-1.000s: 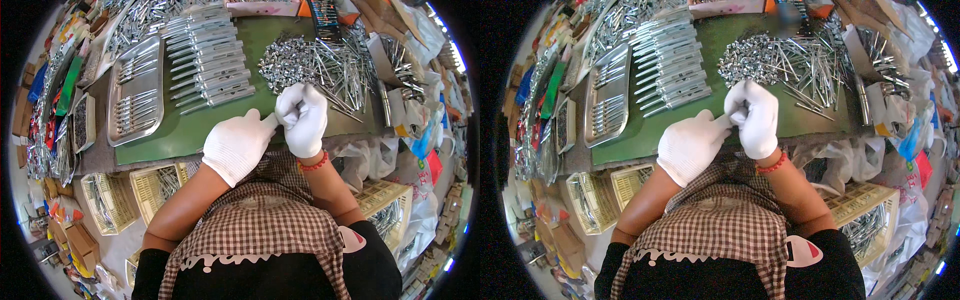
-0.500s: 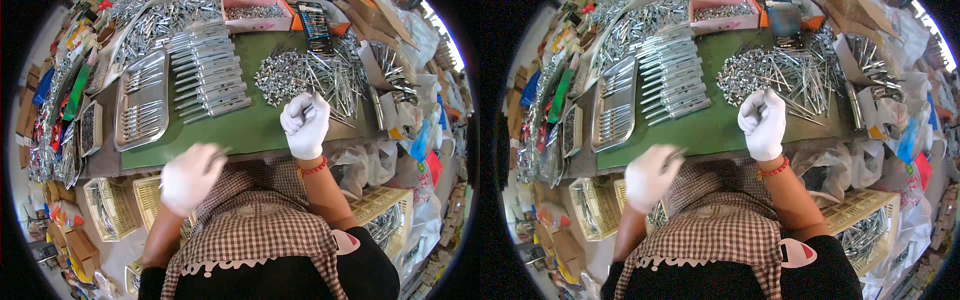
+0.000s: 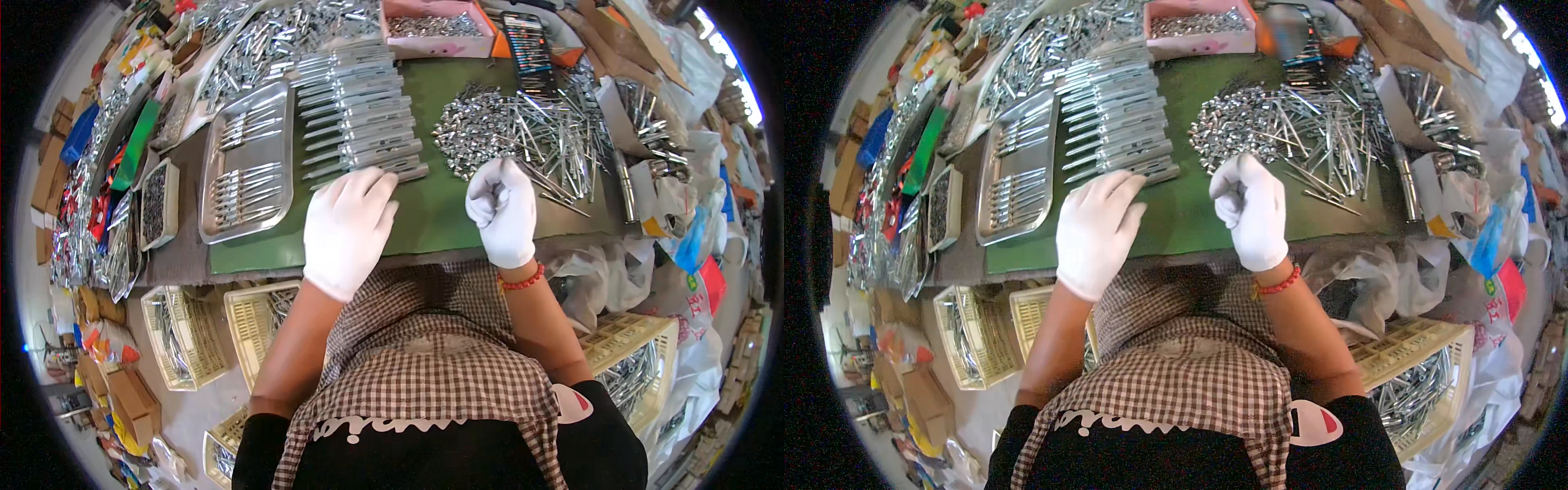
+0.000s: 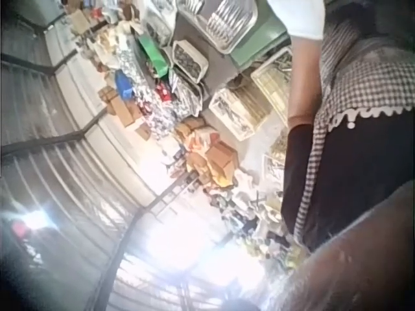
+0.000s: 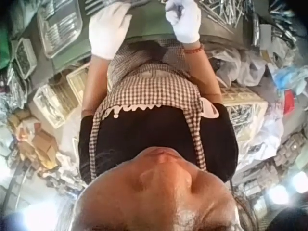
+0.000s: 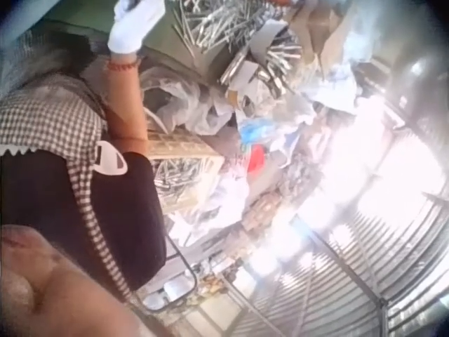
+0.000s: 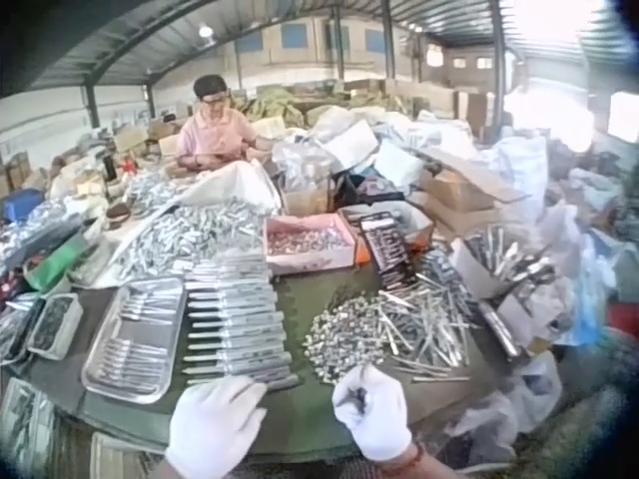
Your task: Assembling small metal components and rods at a workbench.
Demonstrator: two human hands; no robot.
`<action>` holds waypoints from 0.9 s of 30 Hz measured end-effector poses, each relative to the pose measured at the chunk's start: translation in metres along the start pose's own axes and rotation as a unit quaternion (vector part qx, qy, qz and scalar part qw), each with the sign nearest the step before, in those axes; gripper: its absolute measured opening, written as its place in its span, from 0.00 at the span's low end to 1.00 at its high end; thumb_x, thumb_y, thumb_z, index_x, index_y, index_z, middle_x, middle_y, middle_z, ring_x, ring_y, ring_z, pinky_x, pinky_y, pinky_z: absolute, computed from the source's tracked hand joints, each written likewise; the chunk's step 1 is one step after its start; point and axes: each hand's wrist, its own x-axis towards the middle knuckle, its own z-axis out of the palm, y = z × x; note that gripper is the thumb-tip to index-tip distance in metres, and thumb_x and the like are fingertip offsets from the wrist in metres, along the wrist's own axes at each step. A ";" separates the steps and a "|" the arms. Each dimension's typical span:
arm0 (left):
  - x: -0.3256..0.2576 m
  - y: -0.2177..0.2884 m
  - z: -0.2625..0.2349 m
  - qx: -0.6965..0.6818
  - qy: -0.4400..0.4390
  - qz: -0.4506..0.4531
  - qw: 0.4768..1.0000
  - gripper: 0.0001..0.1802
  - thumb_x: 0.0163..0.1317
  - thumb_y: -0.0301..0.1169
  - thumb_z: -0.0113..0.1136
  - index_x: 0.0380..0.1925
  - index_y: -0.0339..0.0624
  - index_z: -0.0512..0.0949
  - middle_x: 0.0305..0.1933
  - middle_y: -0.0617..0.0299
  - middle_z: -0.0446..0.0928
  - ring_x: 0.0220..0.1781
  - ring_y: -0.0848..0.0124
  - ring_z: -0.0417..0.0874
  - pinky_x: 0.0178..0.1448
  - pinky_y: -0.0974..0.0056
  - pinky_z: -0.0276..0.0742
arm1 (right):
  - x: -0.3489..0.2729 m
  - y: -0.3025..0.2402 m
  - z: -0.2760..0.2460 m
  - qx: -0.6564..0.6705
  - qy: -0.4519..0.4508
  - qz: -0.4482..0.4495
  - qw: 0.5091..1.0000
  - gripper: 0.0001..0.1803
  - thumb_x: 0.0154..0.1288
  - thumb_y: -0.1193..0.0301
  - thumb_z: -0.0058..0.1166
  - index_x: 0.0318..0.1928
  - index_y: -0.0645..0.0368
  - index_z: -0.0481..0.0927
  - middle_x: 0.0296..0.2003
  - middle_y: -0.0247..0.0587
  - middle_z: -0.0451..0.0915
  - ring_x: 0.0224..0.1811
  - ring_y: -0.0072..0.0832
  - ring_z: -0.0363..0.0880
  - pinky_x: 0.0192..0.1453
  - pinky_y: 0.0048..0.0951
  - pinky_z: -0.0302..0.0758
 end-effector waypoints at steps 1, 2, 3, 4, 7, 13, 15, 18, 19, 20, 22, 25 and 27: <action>0.007 0.000 0.006 0.028 -0.025 -0.006 0.999 0.13 0.55 0.30 0.65 0.42 0.44 0.81 0.44 0.59 0.80 0.46 0.57 0.81 0.50 0.54 0.76 | -0.001 0.001 0.001 -0.002 -0.004 0.005 1.000 0.28 0.80 0.55 0.37 0.27 0.63 0.75 0.16 0.26 0.62 0.15 0.14 0.54 0.20 0.22 0.51; 0.013 -0.001 0.012 0.055 -0.051 -0.009 0.997 0.12 0.55 0.31 0.66 0.39 0.44 0.81 0.42 0.59 0.80 0.45 0.57 0.81 0.48 0.54 0.76 | -0.001 0.001 0.001 -0.005 -0.005 0.009 1.000 0.28 0.80 0.55 0.37 0.27 0.63 0.75 0.16 0.26 0.62 0.15 0.14 0.54 0.20 0.22 0.51; 0.017 -0.001 0.017 0.052 -0.050 -0.003 0.997 0.12 0.55 0.31 0.66 0.39 0.44 0.81 0.42 0.59 0.80 0.45 0.57 0.81 0.48 0.54 0.76 | -0.001 0.002 0.001 -0.009 -0.001 0.006 1.000 0.29 0.80 0.54 0.36 0.27 0.64 0.75 0.16 0.26 0.62 0.15 0.14 0.54 0.20 0.22 0.51; 0.020 -0.002 0.020 0.062 -0.067 -0.003 0.996 0.11 0.54 0.31 0.66 0.38 0.44 0.80 0.41 0.59 0.79 0.43 0.57 0.81 0.47 0.54 0.76 | -0.001 0.001 0.000 -0.009 0.003 0.002 1.000 0.29 0.80 0.54 0.36 0.27 0.64 0.75 0.16 0.26 0.62 0.15 0.14 0.54 0.20 0.22 0.51; 0.021 -0.001 0.022 0.061 -0.087 0.009 0.994 0.09 0.54 0.31 0.67 0.35 0.43 0.80 0.39 0.57 0.79 0.42 0.56 0.80 0.45 0.53 0.77 | -0.003 -0.003 0.002 -0.010 0.007 0.005 1.000 0.25 0.79 0.57 0.39 0.29 0.63 0.75 0.17 0.25 0.63 0.16 0.13 0.54 0.21 0.21 0.51; 0.005 -0.004 0.022 -0.052 -0.081 0.007 0.995 0.10 0.58 0.31 0.66 0.38 0.42 0.78 0.41 0.55 0.79 0.41 0.52 0.82 0.43 0.52 0.78 | 0.001 -0.008 0.006 -0.099 -0.016 0.037 0.994 0.12 0.75 0.70 0.44 0.47 0.61 0.80 0.29 0.24 0.72 0.27 0.10 0.65 0.29 0.14 0.61; 0.003 -0.003 0.019 -0.087 -0.086 -0.022 0.992 0.11 0.59 0.31 0.65 0.40 0.42 0.78 0.42 0.54 0.79 0.40 0.50 0.82 0.42 0.52 0.79 | 0.000 -0.009 0.007 -0.087 -0.015 0.026 0.996 0.13 0.75 0.70 0.43 0.49 0.62 0.80 0.32 0.28 0.74 0.28 0.12 0.67 0.31 0.15 0.63; 0.003 -0.003 0.011 -0.095 -0.106 -0.031 0.989 0.13 0.61 0.32 0.64 0.44 0.43 0.77 0.43 0.53 0.80 0.40 0.50 0.83 0.42 0.53 0.80 | -0.007 -0.017 0.010 -0.090 -0.035 -0.004 0.995 0.16 0.78 0.69 0.41 0.56 0.61 0.78 0.37 0.32 0.79 0.29 0.13 0.71 0.32 0.15 0.68; 0.003 -0.005 0.009 -0.083 -0.115 -0.023 0.990 0.14 0.61 0.32 0.64 0.46 0.44 0.77 0.43 0.54 0.80 0.40 0.51 0.83 0.42 0.54 0.80 | -0.012 -0.024 0.012 -0.163 -0.031 0.017 0.986 0.16 0.78 0.68 0.43 0.57 0.61 0.78 0.36 0.31 0.80 0.27 0.12 0.70 0.32 0.15 0.68; 0.002 -0.005 0.009 -0.071 -0.124 -0.014 0.990 0.15 0.61 0.32 0.64 0.47 0.44 0.77 0.43 0.54 0.80 0.41 0.52 0.83 0.43 0.55 0.80 | -0.017 -0.029 0.014 -0.237 -0.027 0.038 0.970 0.16 0.79 0.66 0.44 0.58 0.60 0.77 0.34 0.30 0.80 0.25 0.12 0.69 0.32 0.15 0.68; 0.007 -0.001 0.006 -0.054 -0.156 -0.013 0.986 0.16 0.61 0.33 0.64 0.49 0.44 0.78 0.42 0.55 0.80 0.41 0.54 0.83 0.42 0.56 0.80 | -0.023 -0.028 0.011 -0.268 -0.028 0.035 0.962 0.17 0.79 0.65 0.44 0.57 0.60 0.78 0.33 0.30 0.81 0.21 0.12 0.68 0.29 0.17 0.67; 0.020 0.027 -0.002 -0.026 -0.207 0.010 0.978 0.17 0.61 0.35 0.63 0.50 0.45 0.79 0.41 0.57 0.79 0.41 0.56 0.83 0.42 0.57 0.79 | -0.027 -0.034 0.012 -0.322 -0.013 0.079 0.943 0.17 0.78 0.63 0.47 0.52 0.62 0.82 0.26 0.30 0.78 0.18 0.12 0.67 0.24 0.19 0.65; 0.021 0.041 -0.006 -0.036 -0.190 0.056 0.980 0.18 0.61 0.38 0.63 0.49 0.45 0.79 0.39 0.57 0.79 0.39 0.57 0.82 0.40 0.57 0.77 | -0.029 -0.041 0.009 -0.310 -0.016 0.097 0.946 0.17 0.78 0.62 0.46 0.51 0.62 0.82 0.25 0.30 0.77 0.18 0.12 0.67 0.24 0.20 0.65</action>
